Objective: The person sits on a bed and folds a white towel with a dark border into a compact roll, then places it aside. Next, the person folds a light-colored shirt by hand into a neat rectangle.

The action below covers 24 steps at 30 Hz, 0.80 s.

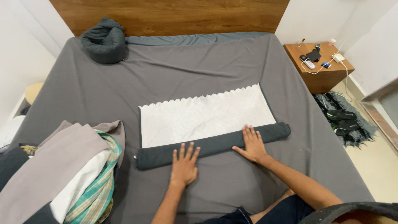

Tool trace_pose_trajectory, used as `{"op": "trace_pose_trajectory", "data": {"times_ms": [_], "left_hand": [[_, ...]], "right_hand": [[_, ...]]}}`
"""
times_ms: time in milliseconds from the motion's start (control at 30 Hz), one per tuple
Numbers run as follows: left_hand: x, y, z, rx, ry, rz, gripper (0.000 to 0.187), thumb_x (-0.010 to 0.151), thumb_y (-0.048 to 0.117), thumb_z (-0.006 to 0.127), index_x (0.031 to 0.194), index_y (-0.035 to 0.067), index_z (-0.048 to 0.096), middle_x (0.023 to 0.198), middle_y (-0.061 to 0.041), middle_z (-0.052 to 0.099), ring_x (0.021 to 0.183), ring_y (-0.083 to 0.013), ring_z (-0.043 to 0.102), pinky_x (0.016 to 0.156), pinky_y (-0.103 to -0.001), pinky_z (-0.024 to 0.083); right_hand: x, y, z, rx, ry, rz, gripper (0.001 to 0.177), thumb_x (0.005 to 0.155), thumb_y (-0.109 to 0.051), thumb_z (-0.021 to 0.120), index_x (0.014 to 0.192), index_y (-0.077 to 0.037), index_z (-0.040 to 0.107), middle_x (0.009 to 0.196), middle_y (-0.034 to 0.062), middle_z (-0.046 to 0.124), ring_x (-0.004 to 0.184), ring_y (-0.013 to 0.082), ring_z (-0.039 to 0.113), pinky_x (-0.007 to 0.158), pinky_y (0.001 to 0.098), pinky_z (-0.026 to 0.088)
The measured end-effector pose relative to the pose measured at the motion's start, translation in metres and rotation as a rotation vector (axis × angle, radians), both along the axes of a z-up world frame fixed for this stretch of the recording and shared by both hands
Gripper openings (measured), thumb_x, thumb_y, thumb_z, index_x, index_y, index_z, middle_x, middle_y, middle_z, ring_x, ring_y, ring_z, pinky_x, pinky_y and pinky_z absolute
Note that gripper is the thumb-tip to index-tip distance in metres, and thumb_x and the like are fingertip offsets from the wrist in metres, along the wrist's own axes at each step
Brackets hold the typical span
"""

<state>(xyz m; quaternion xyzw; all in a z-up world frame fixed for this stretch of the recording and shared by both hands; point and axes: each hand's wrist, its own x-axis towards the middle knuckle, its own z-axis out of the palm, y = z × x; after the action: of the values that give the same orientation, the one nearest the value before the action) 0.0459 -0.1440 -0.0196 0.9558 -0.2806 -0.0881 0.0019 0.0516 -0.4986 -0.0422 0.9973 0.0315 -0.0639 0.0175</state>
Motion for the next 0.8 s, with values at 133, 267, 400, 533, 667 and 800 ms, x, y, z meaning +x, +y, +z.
{"op": "trace_pose_trajectory", "data": {"times_ms": [133,267,400,533,667,800], "left_hand": [[-0.008,-0.027,-0.006,-0.157,-0.043,0.018,0.083,0.094,0.064,0.051,0.161,0.023,0.023,0.170,-0.006,0.010,0.155,-0.0403,0.006,0.119,-0.068,0.010],[0.006,0.010,-0.006,-0.110,-0.037,0.135,0.080,0.089,0.075,0.047,0.158,0.041,0.026,0.169,-0.004,0.011,0.154,-0.0397,0.006,0.119,-0.065,0.012],[0.017,0.051,-0.009,-0.042,-0.034,0.342,0.080,0.086,0.080,0.046,0.156,0.047,0.026,0.169,-0.004,0.013,0.155,-0.0374,0.008,0.122,-0.061,0.014],[0.019,0.091,-0.020,-0.095,-0.188,0.367,0.086,0.082,0.081,0.048,0.157,0.044,0.030,0.167,-0.008,0.018,0.154,-0.0365,0.013,0.121,-0.053,0.021],[0.024,0.108,-0.033,-0.087,-0.188,0.384,0.089,0.081,0.080,0.049,0.158,0.040,0.030,0.167,-0.010,0.019,0.155,-0.0346,0.014,0.121,-0.049,0.023],[0.027,0.112,-0.037,-0.088,-0.147,0.379,0.079,0.087,0.066,0.056,0.155,0.037,0.030,0.167,-0.011,0.020,0.155,-0.0352,0.016,0.122,-0.048,0.023]], "right_hand": [[-0.001,0.077,0.007,0.070,-0.089,0.305,0.108,0.089,-0.080,0.044,0.161,-0.004,0.015,0.169,0.0171,0.010,0.155,0.0375,0.008,0.118,0.0656,0.009],[-0.002,0.150,0.012,0.155,-0.092,0.399,0.086,0.097,-0.068,0.043,0.161,-0.014,0.027,0.171,0.0105,0.015,0.156,0.0371,0.011,0.116,0.0710,0.010],[0.003,0.139,0.013,0.205,-0.047,0.497,0.078,0.100,-0.063,0.041,0.161,-0.016,0.030,0.170,0.0108,0.018,0.157,0.0335,0.013,0.121,0.0645,0.010],[0.015,0.049,0.011,0.244,-0.002,0.660,0.076,0.105,-0.058,0.036,0.163,-0.009,0.028,0.172,0.0146,0.019,0.158,0.0324,0.015,0.125,0.0533,0.012],[0.011,-0.061,0.015,0.122,-0.061,0.514,0.075,0.102,-0.059,0.041,0.160,-0.014,0.030,0.168,0.0143,0.021,0.155,0.0313,0.017,0.124,0.0470,0.015],[-0.012,-0.135,0.024,0.027,-0.091,0.235,0.071,0.096,-0.059,0.047,0.158,-0.029,0.031,0.168,0.0045,0.022,0.154,0.0262,0.019,0.123,0.0460,0.018]]}}
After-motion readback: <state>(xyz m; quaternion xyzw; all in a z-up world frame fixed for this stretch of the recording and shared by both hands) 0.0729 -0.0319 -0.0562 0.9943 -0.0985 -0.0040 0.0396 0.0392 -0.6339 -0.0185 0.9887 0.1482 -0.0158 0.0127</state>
